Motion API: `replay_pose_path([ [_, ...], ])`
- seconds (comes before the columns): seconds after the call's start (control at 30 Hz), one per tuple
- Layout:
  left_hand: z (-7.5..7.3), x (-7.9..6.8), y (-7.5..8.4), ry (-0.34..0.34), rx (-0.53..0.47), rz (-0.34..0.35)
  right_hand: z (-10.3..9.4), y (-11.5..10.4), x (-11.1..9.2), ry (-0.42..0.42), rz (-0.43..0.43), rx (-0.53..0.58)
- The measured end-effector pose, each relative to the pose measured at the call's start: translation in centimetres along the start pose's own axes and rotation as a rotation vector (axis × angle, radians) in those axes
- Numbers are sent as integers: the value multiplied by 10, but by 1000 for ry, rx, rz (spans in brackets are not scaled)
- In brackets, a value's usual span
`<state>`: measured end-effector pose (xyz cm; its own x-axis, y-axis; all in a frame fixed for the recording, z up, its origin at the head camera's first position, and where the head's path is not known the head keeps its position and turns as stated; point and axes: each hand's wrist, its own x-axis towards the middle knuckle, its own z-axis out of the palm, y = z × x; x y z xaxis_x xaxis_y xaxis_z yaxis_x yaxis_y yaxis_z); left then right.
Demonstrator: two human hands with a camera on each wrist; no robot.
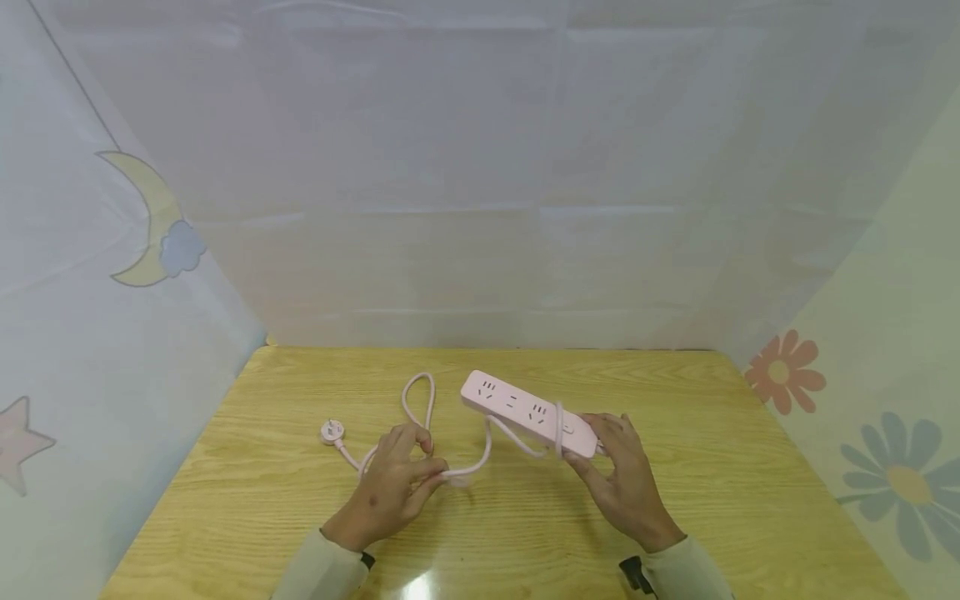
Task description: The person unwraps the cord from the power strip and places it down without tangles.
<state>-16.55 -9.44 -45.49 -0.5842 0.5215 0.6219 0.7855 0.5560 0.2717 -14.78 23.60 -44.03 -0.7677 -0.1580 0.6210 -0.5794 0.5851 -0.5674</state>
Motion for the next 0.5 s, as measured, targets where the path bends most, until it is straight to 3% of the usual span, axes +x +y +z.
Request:
replay_pose_path([
  [0.5,0,1,4,-61,51,-95,-1,-3,1,-2,7,41],
])
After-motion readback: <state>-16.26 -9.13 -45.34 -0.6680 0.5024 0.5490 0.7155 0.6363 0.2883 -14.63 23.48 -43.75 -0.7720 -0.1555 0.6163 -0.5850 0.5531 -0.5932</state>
